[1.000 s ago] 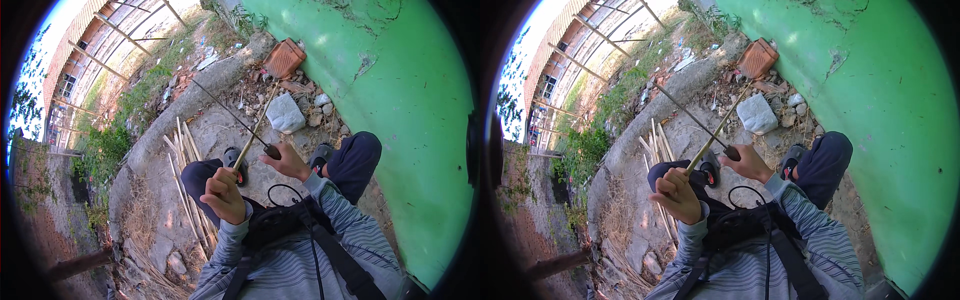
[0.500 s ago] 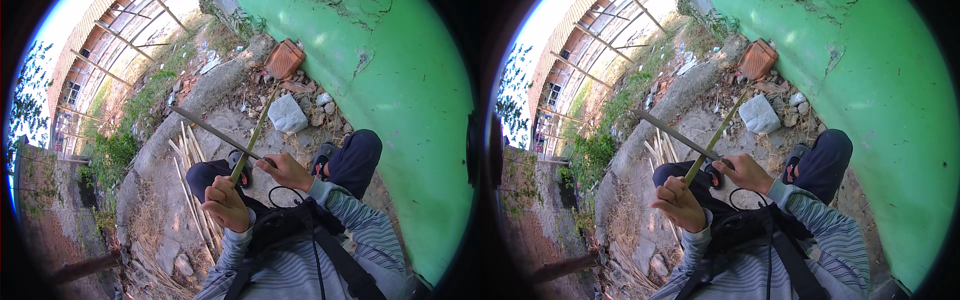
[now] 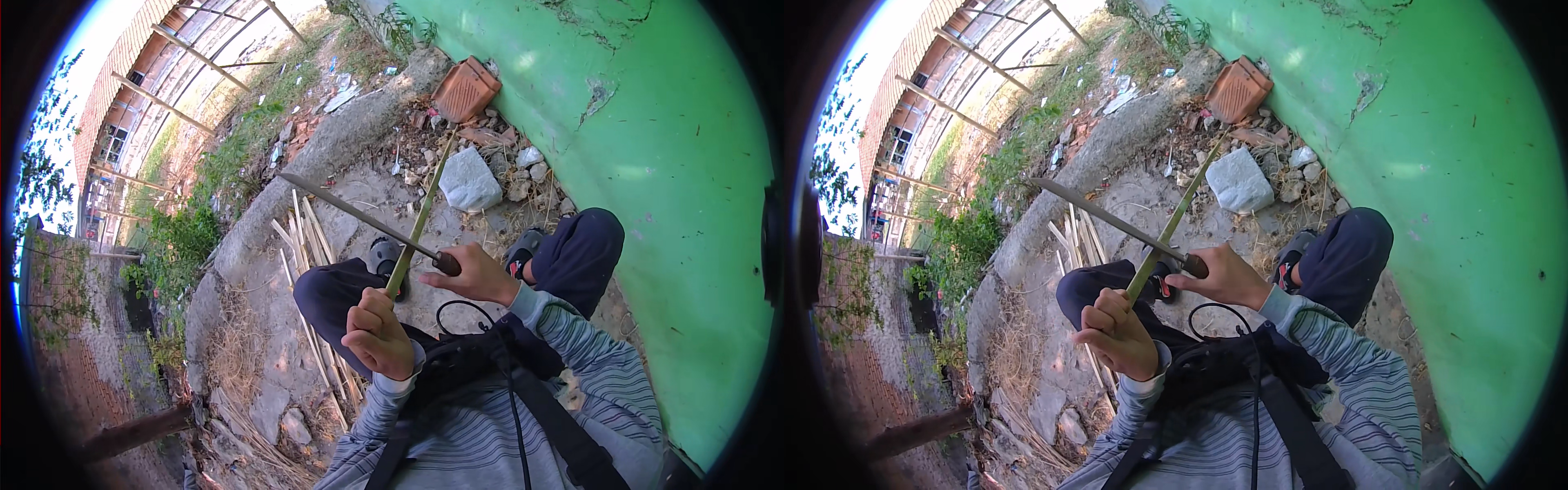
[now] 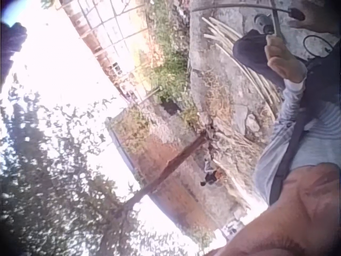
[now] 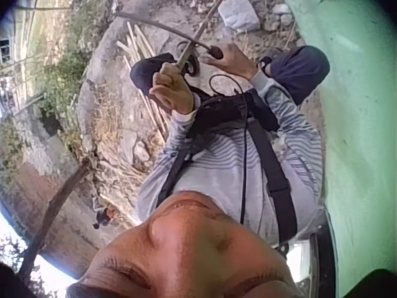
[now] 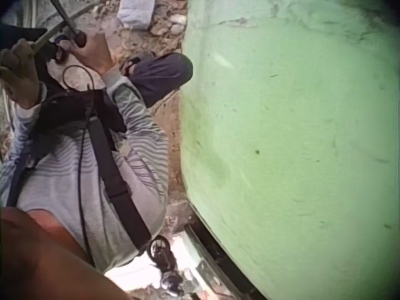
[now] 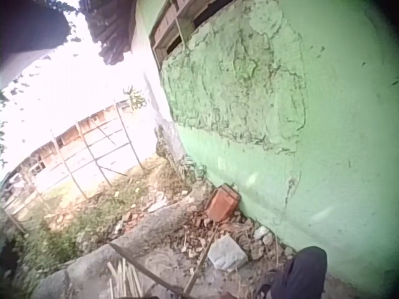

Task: The person scrapes and shaves thin bamboo sticks along their lengths using a large knife.

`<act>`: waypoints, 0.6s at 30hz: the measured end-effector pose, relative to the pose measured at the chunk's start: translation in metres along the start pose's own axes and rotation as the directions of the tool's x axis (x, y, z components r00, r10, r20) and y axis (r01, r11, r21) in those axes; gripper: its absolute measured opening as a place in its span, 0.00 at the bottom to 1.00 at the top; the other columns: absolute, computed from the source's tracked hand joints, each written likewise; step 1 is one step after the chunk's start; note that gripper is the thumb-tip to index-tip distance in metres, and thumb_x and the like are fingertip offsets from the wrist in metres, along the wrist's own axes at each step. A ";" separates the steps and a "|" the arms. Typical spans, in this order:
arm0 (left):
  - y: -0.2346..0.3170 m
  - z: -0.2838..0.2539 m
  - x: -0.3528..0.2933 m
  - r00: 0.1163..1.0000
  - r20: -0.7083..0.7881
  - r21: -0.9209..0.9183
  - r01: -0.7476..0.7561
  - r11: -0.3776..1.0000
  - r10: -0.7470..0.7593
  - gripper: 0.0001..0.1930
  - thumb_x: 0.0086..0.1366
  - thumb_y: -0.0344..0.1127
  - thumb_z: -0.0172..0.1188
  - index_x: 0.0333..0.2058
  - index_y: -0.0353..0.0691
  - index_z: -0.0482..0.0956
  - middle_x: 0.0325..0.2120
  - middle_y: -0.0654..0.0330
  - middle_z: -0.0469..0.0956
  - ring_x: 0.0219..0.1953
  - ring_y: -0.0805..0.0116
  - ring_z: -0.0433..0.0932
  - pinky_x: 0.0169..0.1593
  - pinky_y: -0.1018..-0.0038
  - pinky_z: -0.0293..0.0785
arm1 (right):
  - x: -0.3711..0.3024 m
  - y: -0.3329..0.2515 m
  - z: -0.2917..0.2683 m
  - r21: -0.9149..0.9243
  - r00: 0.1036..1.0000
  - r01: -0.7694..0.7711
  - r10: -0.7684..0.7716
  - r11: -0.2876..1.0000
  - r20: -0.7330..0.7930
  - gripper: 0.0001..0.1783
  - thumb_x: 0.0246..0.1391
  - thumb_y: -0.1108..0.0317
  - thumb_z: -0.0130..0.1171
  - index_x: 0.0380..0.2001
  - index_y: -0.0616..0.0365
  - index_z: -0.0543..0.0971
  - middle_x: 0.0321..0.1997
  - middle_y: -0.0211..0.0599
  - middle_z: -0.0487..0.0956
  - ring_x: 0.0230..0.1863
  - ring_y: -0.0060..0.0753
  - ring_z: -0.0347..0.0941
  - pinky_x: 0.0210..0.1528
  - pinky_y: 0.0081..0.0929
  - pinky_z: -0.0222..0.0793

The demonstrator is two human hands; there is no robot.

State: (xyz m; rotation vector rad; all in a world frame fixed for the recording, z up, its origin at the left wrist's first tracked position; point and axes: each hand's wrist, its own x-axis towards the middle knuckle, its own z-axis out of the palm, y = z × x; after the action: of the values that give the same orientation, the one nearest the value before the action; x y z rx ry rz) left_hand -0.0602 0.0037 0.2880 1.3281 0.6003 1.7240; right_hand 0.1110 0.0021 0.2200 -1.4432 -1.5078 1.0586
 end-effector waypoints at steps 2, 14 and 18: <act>0.000 -0.001 -0.002 1.000 -0.004 0.020 0.015 1.000 -0.015 0.28 0.81 0.60 0.32 0.23 0.48 0.54 0.19 0.69 0.50 0.26 0.71 0.51 0.37 0.68 0.55 | -0.009 -0.010 0.009 -0.050 0.985 0.170 -0.172 0.984 -0.026 0.22 0.56 0.53 0.67 0.25 0.64 0.79 0.16 0.47 0.72 0.18 0.45 0.72 0.28 0.42 0.66; -0.005 0.000 -0.005 0.990 -0.134 0.002 0.050 0.999 -0.049 0.28 0.83 0.55 0.31 0.22 0.46 0.53 0.15 0.67 0.51 0.22 0.71 0.50 0.33 0.68 0.55 | -0.009 0.002 0.014 -0.069 0.989 0.133 -0.138 0.989 -0.059 0.11 0.50 0.64 0.66 0.28 0.63 0.81 0.18 0.49 0.75 0.20 0.53 0.74 0.28 0.42 0.69; -0.002 -0.001 -0.003 0.996 -0.076 0.005 0.057 0.998 -0.056 0.28 0.83 0.55 0.32 0.22 0.47 0.53 0.16 0.69 0.48 0.22 0.72 0.49 0.33 0.69 0.52 | 0.000 0.020 0.016 -0.032 0.989 0.140 -0.142 0.990 -0.048 0.13 0.48 0.64 0.66 0.26 0.64 0.78 0.17 0.48 0.73 0.18 0.50 0.71 0.27 0.42 0.66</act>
State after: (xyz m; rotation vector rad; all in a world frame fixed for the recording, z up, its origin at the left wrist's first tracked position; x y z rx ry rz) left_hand -0.0600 0.0025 0.2852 1.2431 0.6811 1.7340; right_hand 0.1031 0.0012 0.1957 -1.3507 -1.5702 0.9133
